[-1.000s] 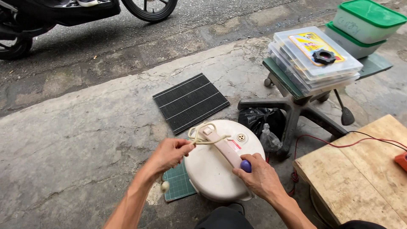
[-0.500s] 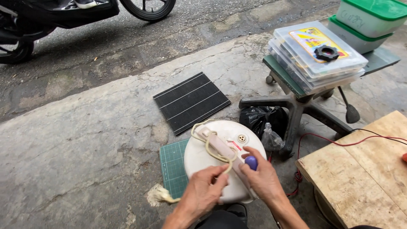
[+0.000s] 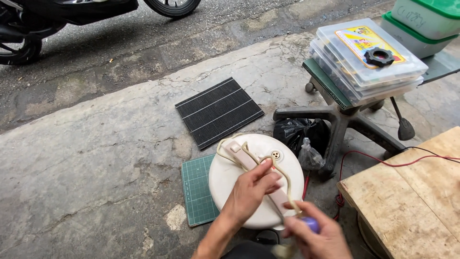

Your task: The person disassembles a white electric appliance, likely a fan, by removing the bottom cover with a screwdriver. They then proceed to unscrew and remove internal components, including a motor and wiring, from the main housing.

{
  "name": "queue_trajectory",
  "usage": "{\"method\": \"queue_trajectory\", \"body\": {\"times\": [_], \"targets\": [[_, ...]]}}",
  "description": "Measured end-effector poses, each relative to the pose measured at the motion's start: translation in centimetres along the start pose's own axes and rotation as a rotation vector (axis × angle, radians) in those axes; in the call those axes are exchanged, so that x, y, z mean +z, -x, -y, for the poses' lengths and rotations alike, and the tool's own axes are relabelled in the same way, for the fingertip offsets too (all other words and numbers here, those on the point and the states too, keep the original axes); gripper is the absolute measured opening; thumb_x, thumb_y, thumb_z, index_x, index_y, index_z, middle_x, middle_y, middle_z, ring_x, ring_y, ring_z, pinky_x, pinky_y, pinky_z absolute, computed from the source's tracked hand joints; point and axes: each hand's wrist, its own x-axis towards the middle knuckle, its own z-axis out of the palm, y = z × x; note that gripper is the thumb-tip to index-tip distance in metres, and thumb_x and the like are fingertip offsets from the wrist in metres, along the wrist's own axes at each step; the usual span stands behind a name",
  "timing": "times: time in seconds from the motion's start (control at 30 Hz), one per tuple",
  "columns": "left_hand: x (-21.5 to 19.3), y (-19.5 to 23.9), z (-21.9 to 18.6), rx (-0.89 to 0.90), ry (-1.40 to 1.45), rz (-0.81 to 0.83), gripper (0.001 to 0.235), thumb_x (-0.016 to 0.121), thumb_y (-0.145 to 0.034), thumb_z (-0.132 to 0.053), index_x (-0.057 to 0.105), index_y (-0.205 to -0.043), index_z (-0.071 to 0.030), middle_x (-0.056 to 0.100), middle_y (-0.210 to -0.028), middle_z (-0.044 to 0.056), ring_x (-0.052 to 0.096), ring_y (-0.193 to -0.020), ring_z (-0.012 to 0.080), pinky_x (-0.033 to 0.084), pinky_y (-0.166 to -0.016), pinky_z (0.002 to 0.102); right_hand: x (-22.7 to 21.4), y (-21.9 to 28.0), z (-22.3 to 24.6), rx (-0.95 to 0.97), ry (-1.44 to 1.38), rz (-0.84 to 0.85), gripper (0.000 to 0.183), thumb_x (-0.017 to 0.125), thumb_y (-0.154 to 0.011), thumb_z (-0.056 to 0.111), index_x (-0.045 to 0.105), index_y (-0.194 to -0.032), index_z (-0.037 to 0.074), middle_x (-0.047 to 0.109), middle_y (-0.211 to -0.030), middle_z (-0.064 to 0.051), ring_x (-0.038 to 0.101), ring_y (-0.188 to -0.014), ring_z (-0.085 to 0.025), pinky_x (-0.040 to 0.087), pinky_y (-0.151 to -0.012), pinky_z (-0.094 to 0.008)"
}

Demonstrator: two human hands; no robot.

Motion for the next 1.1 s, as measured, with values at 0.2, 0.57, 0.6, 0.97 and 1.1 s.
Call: {"method": "queue_trajectory", "body": {"times": [0.2, 0.57, 0.6, 0.97, 1.1], "targets": [[-2.3, -1.0, 1.8, -0.071, -0.099, -0.505, 0.034, 0.057, -0.107, -0.024, 0.081, -0.126, -0.01, 0.074, -0.102, 0.01, 0.071, -0.08, 0.0196, 0.063, -0.075, 0.031, 1.7, 3.3, 13.7, -0.06, 0.616, -0.314, 0.022, 0.081, -0.098, 0.019, 0.079, -0.12, 0.019, 0.08, -0.079, -0.016, 0.059, -0.061, -0.021, 0.049, -0.055, -0.034], [-4.8, -8.4, 4.1, 0.743, -0.684, -0.238, 0.042, 0.071, -0.105, -0.012, 0.079, -0.141, -0.033, 0.076, -0.142, -0.001, 0.072, -0.133, 0.0273, 0.058, -0.111, 0.04, 3.5, -6.6, 17.2, -0.525, 1.658, -0.168, 0.022, 0.059, -0.104, 0.039, 0.075, -0.1, 0.025, 0.082, -0.092, -0.005, 0.079, -0.091, -0.037, 0.063, -0.089, -0.048], [-4.8, -7.4, 3.4, 0.742, -0.652, -0.218, 0.047, 0.074, -0.104, -0.016, 0.073, -0.149, -0.029, 0.073, -0.148, 0.006, 0.067, -0.139, 0.0323, 0.054, -0.116, 0.047, 3.4, -8.1, 16.4, -0.497, 1.724, -0.154, 0.025, 0.056, -0.104, 0.042, 0.077, -0.103, 0.029, 0.083, -0.094, -0.003, 0.081, -0.093, -0.035, 0.063, -0.091, -0.048], [-3.8, -6.3, 1.3, 0.808, -1.048, -0.038, 0.055, 0.083, -0.097, -0.017, 0.069, -0.15, -0.019, 0.065, -0.159, 0.016, 0.064, -0.141, 0.0419, 0.053, -0.118, 0.057, 4.2, -14.3, 10.1, -0.766, 1.795, 0.172, 0.02, 0.058, -0.093, 0.029, 0.071, -0.079, 0.034, 0.074, -0.088, -0.004, 0.08, -0.088, -0.038, 0.063, -0.076, -0.052], [-5.1, -7.5, -1.3, 0.838, -1.476, -0.074, 0.017, 0.08, -0.096, -0.034, 0.068, -0.096, -0.02, 0.068, -0.096, 0.0, 0.07, -0.103, 0.026, 0.061, -0.085, 0.041, 5.5, -10.2, 13.5, -0.597, 1.344, 0.311, 0.01, 0.061, -0.096, 0.024, 0.068, -0.101, 0.019, 0.072, -0.105, -0.013, 0.074, -0.106, -0.047, 0.06, -0.085, -0.06]]}}
